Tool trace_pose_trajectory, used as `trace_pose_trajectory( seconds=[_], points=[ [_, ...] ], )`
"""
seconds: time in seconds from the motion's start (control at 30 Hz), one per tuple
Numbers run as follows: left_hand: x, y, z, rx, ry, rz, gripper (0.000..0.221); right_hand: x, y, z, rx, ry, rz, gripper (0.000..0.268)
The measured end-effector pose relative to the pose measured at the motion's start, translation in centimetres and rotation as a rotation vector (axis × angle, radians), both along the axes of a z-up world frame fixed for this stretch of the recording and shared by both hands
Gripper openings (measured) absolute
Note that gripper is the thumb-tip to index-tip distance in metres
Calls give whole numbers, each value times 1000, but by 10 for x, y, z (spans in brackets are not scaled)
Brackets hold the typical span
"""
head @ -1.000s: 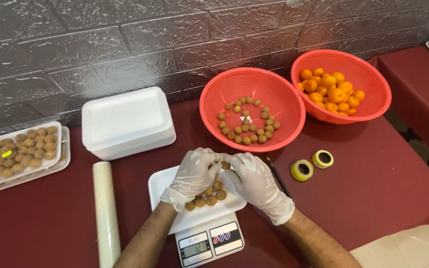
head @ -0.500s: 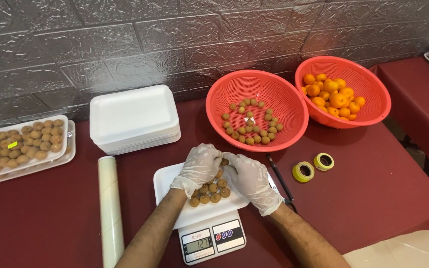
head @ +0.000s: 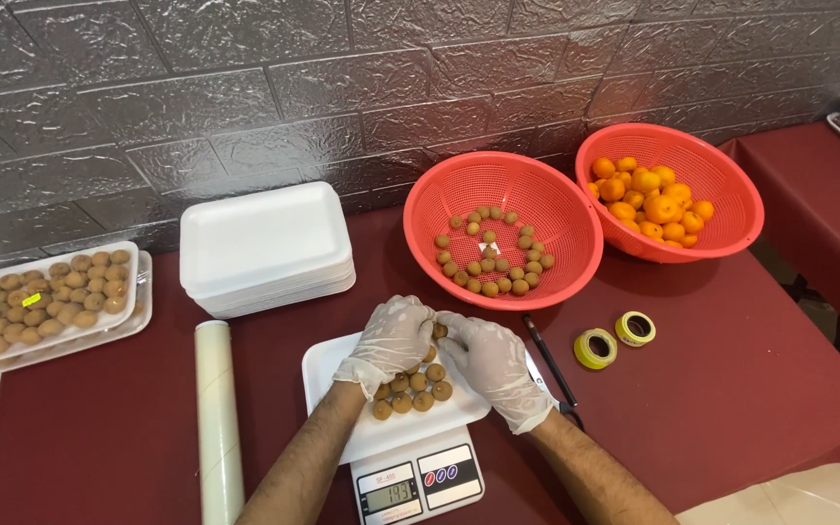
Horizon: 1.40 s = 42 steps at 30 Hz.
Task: Picking longans from a basket and placing them on a tray on a digital scale for weighing and packaging.
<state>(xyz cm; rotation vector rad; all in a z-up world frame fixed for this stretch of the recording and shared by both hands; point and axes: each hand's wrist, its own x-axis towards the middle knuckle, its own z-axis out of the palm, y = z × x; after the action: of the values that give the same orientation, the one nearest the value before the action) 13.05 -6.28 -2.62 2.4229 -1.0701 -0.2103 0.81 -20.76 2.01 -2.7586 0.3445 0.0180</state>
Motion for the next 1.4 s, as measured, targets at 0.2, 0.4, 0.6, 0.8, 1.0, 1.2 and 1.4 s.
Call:
trace_pose_trajectory(
  seconds=[0.2, 0.4, 0.6, 0.8, 1.0, 1.2, 1.4],
  points=[
    [3, 0, -8, -28, -26, -9, 17, -5, 0, 7, 37, -24, -7, 42],
    [-5, 3, 12, -61, -21, 18, 18, -7, 1, 16, 12, 24, -6, 46],
    [-4, 5, 40, -111, -34, 40, 17, -14, 4, 27, 34, 25, -22, 44],
    [-7, -8, 94, -299, -80, 92, 18, -12, -45, 20, -50, -743, -52, 23],
    [50, -55, 86, -356, 57, 68, 19, 43, -135, 45, -8, -589, -205, 18],
    [104, -105, 65, -284, 245, 180, 22, 99, -162, 69, -7, -203, -234, 24],
    [139, -145, 33, -123, 168, 200, 21, 162, -177, 31, -57, -70, -87, 19]
  ],
)
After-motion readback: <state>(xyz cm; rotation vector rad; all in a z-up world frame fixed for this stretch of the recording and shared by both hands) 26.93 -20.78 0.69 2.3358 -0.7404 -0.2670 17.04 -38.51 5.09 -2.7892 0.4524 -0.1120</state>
